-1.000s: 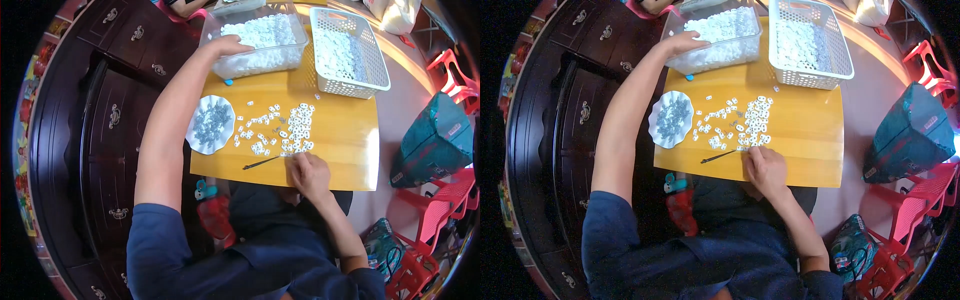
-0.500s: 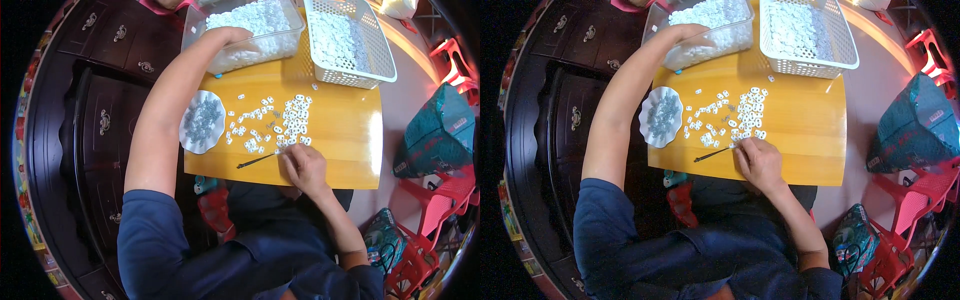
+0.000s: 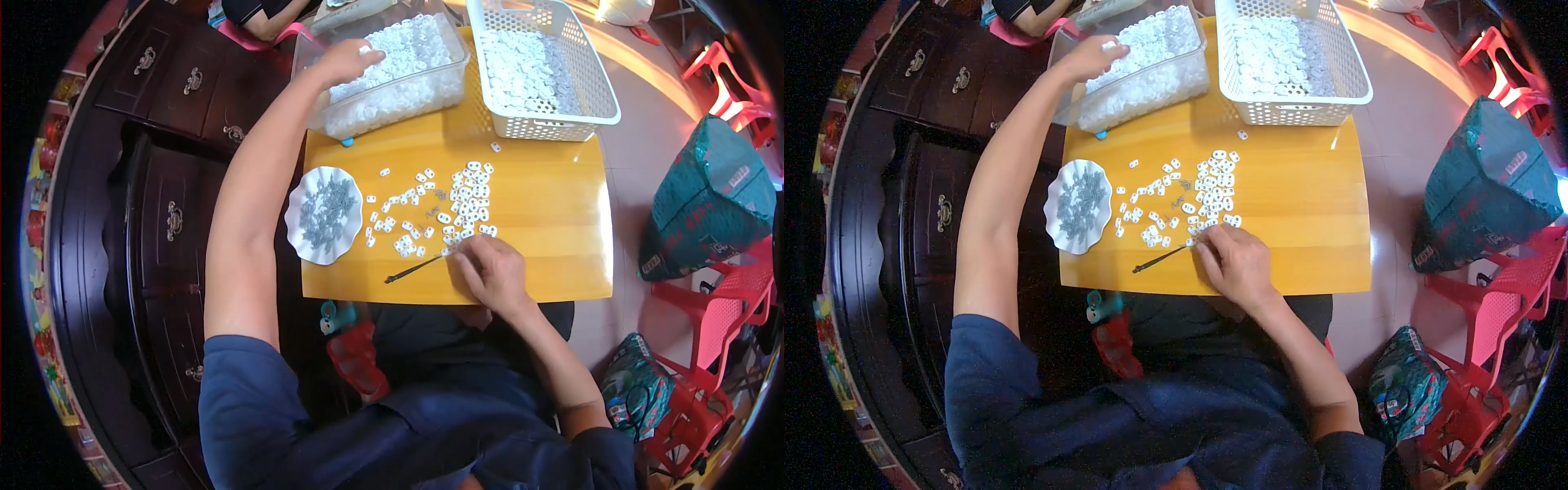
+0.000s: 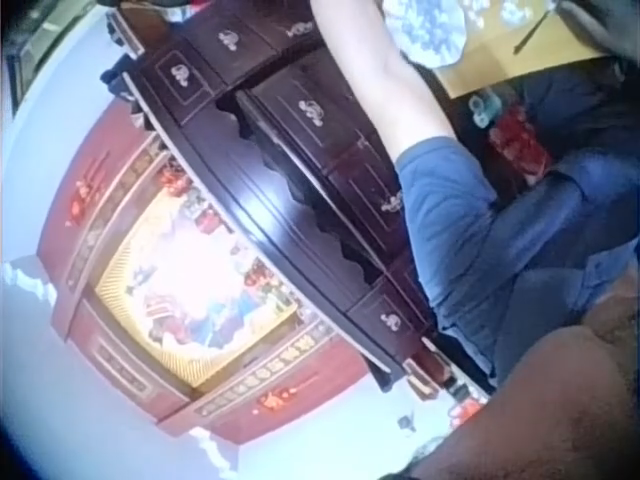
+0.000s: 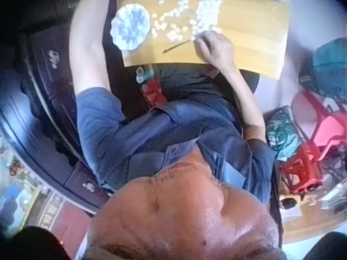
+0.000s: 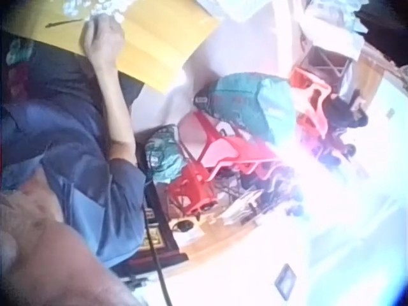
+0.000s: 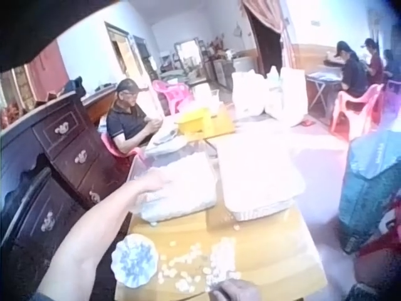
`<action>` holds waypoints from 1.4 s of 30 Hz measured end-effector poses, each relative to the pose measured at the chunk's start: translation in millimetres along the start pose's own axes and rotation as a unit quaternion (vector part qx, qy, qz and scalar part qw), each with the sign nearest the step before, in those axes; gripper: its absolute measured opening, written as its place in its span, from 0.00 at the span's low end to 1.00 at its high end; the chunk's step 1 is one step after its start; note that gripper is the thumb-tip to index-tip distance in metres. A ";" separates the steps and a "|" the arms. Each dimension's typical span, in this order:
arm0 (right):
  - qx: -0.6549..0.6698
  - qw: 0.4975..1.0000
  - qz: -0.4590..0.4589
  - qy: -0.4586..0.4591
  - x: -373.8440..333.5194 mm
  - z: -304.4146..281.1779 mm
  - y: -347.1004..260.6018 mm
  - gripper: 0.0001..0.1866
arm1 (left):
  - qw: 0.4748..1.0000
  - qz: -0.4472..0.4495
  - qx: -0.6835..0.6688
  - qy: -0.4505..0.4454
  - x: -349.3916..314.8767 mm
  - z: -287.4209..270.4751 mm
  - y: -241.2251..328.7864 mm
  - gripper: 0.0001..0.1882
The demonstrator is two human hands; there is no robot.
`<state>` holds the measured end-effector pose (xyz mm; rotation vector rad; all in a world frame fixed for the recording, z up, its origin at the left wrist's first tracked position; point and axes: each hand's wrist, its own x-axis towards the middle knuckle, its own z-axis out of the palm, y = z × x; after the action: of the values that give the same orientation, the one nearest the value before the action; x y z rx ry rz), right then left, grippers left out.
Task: Assembling small white plastic components by hand and using tweezers to manipulate smaller parts.
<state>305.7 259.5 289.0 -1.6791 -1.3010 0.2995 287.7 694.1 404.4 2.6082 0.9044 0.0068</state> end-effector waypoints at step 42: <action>0.083 0.996 0.025 0.031 -10.5 0.8 7.7 0.05 | 0.968 0.208 0.043 0.133 -132.1 156.8 90.6 0.25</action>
<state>305.7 251.3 278.9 -1.5687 -1.1584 0.3723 256.7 495.0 306.3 2.8752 0.4249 0.4471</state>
